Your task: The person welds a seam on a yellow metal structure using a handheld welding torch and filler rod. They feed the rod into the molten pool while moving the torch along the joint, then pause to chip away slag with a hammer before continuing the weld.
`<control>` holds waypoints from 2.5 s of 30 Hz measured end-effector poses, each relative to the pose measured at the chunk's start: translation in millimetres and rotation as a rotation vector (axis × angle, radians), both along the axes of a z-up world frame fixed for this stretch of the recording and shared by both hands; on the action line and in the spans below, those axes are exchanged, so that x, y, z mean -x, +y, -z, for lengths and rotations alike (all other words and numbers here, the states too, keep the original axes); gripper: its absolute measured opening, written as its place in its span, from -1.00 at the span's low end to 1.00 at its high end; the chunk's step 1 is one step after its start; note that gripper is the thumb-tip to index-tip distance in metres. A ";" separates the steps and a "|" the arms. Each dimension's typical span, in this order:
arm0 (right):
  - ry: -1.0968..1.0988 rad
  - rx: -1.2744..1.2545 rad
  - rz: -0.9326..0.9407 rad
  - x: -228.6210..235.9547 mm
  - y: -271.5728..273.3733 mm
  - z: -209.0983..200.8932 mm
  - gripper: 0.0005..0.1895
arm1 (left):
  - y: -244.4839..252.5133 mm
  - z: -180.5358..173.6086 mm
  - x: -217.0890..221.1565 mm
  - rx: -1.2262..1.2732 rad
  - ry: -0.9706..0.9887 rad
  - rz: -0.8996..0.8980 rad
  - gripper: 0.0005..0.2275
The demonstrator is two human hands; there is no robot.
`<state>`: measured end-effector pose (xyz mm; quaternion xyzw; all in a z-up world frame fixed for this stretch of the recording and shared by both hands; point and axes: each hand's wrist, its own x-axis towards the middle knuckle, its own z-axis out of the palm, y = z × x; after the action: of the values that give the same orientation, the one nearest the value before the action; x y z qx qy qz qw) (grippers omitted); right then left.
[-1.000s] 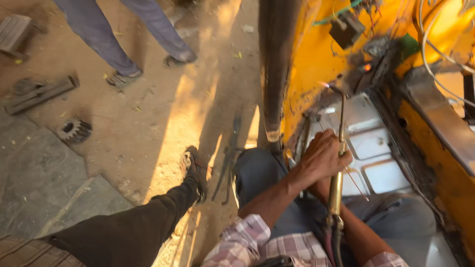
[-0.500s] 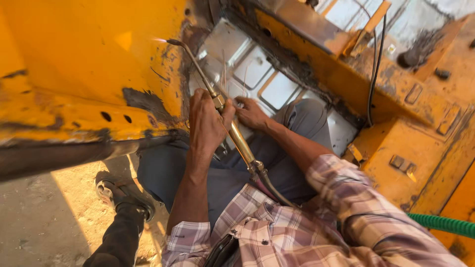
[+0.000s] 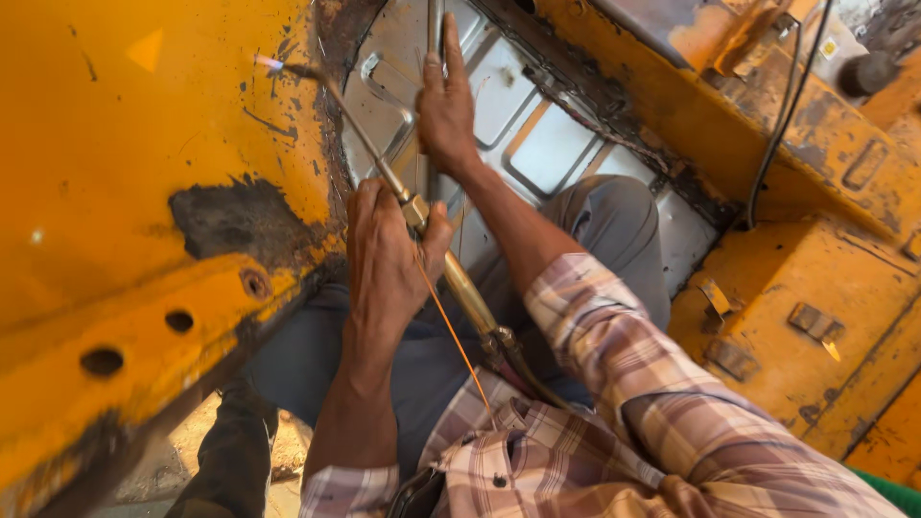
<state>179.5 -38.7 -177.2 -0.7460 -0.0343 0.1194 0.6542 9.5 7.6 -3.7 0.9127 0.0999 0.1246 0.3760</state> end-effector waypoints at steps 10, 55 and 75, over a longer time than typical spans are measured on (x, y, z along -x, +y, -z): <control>0.209 0.180 0.002 -25.5 63.2 -3.2 -0.36 | 13.7 -6.9 1.2 0.010 0.092 -0.071 -0.72; -1.830 1.649 -0.988 -191.8 -24.6 -152.3 -0.24 | 8.7 7.5 -22.1 0.073 0.132 -0.137 -0.71; -1.663 1.643 -1.109 -220.2 -31.6 -151.5 -0.23 | 5.0 12.4 -26.5 0.103 0.144 -0.174 -0.73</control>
<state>399.7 -70.3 -25.7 -0.6632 -0.6486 -0.1378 -0.3471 36.0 12.7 -16.1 0.8867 0.2118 0.0857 0.4019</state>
